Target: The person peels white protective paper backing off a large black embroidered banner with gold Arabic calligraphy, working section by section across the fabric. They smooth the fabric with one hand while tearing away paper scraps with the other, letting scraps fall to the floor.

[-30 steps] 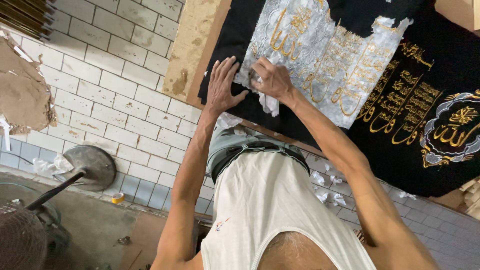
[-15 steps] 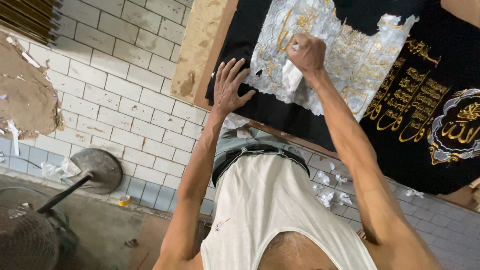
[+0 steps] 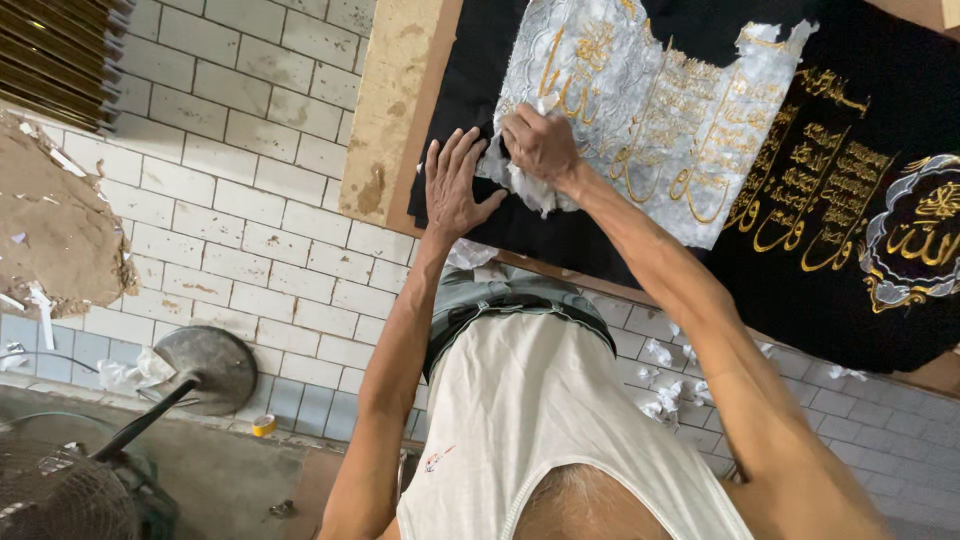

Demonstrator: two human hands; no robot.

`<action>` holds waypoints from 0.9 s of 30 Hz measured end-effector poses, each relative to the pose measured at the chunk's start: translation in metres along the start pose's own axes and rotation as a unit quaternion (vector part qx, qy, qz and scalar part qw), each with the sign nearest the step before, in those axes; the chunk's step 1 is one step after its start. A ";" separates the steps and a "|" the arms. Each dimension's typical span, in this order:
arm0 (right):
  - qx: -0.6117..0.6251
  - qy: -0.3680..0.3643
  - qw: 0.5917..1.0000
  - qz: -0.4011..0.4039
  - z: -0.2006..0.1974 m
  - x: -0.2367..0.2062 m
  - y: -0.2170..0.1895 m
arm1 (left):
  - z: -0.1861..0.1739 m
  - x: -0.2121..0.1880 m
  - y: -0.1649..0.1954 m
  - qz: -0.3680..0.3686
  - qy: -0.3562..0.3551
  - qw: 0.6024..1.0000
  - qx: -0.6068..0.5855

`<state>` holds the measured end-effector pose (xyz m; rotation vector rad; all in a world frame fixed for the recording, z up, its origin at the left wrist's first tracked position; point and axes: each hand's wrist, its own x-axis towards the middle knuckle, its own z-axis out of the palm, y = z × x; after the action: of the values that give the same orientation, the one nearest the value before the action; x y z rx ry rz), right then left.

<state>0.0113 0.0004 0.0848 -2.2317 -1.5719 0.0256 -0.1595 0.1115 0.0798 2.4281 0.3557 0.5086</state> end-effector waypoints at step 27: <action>0.013 -0.032 0.992 0.122 -0.028 -0.004 0.005 | -0.005 0.007 0.003 -0.014 -0.106 0.991 0.083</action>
<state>0.0215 -0.0132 0.1076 -2.4106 -1.3121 0.1874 -0.1551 0.1146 0.0877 2.6040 0.3517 0.2109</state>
